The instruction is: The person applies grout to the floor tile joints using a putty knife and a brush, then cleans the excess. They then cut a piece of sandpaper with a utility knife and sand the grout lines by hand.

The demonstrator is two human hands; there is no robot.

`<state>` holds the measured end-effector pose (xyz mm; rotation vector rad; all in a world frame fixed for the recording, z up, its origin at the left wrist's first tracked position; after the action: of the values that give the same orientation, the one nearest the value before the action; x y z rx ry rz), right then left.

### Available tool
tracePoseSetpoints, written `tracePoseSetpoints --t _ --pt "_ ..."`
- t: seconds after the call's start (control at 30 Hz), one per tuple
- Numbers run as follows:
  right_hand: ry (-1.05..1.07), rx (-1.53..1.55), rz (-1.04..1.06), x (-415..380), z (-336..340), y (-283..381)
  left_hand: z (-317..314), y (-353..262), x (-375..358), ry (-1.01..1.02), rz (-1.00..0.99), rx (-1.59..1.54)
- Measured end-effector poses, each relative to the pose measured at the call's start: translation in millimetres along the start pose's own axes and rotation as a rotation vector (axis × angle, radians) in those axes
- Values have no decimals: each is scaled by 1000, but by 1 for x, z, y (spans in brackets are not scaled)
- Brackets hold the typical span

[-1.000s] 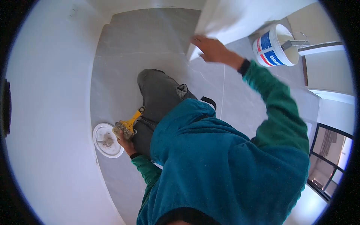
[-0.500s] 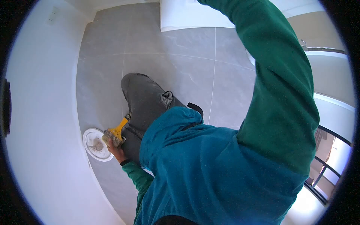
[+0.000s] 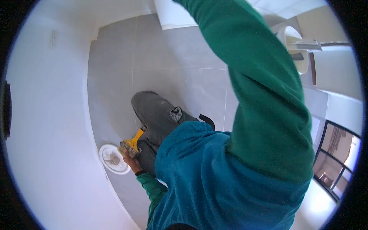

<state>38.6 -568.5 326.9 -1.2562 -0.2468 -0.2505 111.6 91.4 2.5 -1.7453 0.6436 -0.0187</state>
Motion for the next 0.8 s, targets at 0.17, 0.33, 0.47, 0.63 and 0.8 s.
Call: tracePoseSetpoints --t 0.17,0.33,0.47,0.63,0.8 --pt "222 632 -193 -144 161 79 -5 -8 -10 147 -38 -7" --pt "247 1228 -1064 -431 180 167 37 12 7 245 -33 61" --pt "376 1611 -1989 -626 72 158 28 3 3 218 43 -47" --pt "-200 1437 -2429 -676 65 68 34 11 2 143 110 -94" --pt "-1117 1052 -2938 -652 74 37 16 -11 -31 108 191 -91"
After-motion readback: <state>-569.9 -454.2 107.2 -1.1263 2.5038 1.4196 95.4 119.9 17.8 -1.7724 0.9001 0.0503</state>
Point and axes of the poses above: each hand's wrist, its own x-axis towards the middle knuckle, its own z-axis out of the back of the hand, y = z × x, the point moved 5 cm from there along x, towards the middle knuckle, and after that the axes turned 3 degrees about y, right-handed, at the moved point
